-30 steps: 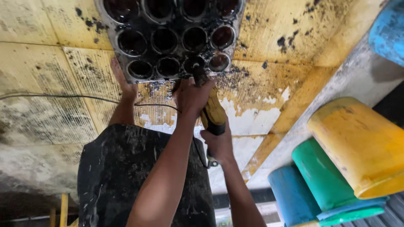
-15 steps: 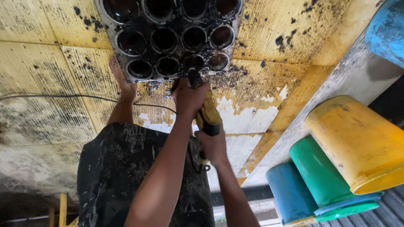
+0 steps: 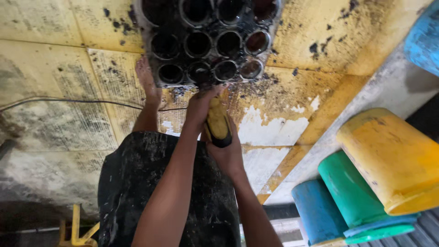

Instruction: The person uses a yellow power drill with a brush attachment to clean the inside of a metal mold with multiple circular cavities. The person systematically moves the drill from one cavity to the next, scrubbing the interior surfaces to remove dark residue.

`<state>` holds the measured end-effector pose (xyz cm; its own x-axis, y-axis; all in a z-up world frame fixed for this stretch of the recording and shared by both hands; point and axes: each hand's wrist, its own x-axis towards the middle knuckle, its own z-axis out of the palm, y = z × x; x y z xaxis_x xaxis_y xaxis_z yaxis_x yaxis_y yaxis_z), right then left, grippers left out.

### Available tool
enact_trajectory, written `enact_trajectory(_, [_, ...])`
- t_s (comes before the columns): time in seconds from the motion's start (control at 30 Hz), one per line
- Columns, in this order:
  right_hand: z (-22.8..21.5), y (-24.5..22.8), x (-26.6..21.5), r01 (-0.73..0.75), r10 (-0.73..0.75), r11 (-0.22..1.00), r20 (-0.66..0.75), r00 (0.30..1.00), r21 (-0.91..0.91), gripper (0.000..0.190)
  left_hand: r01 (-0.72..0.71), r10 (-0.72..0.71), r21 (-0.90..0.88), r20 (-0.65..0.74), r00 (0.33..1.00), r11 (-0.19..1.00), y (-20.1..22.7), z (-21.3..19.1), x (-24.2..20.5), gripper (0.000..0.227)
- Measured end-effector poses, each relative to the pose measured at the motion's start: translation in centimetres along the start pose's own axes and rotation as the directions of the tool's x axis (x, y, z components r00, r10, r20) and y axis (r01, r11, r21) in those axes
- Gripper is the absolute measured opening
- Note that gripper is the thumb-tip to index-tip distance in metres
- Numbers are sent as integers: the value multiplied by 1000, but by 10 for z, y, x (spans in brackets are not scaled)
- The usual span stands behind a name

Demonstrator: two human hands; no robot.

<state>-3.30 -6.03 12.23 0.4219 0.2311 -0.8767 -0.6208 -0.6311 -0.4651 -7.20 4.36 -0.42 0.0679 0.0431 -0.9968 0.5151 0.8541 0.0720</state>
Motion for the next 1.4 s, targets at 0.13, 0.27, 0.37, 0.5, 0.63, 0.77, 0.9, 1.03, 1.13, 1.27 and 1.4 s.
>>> enact_trajectory(0.13, [40,3,-13,-81,88,990,-59,994,113,95,41,-37,199,-27,999,979,1,-20,20,53])
enact_trajectory(0.27, [32,6,-9,31,-24,989,-45,999,147,84,-30,45,193,-73,996,981,9,-11,20,56])
enact_trajectory(0.37, [42,10,-16,34,-20,992,-111,994,123,86,-12,8,223,21,1000,975,9,-7,6,54])
enact_trajectory(0.5, [38,15,-1,-253,258,953,-9,966,165,72,42,-20,301,-75,997,953,19,-12,13,56])
enact_trajectory(0.63, [44,7,-9,-29,62,972,-139,988,231,82,-97,115,398,-23,993,912,6,0,16,60])
enact_trajectory(0.77, [31,-1,9,-148,156,981,-53,986,124,72,139,-76,407,-168,983,903,15,-8,29,65])
enact_trajectory(0.9, [47,3,-11,-49,78,989,-220,972,137,82,-79,84,363,2,996,929,-1,-5,24,65])
enact_trajectory(1.03, [40,-3,3,-117,132,977,-77,988,180,82,-212,229,283,-29,973,936,3,-3,41,67])
enact_trajectory(1.13, [51,0,-14,-121,132,990,-204,970,67,91,-88,101,335,-21,995,938,-6,-12,28,66])
enact_trajectory(1.27, [46,-6,-12,-2,14,996,-139,990,85,81,26,2,299,-93,996,954,7,-13,14,58])
enact_trajectory(1.4, [63,-9,-31,-14,33,995,-184,982,103,87,-54,28,292,93,995,955,10,-17,4,55])
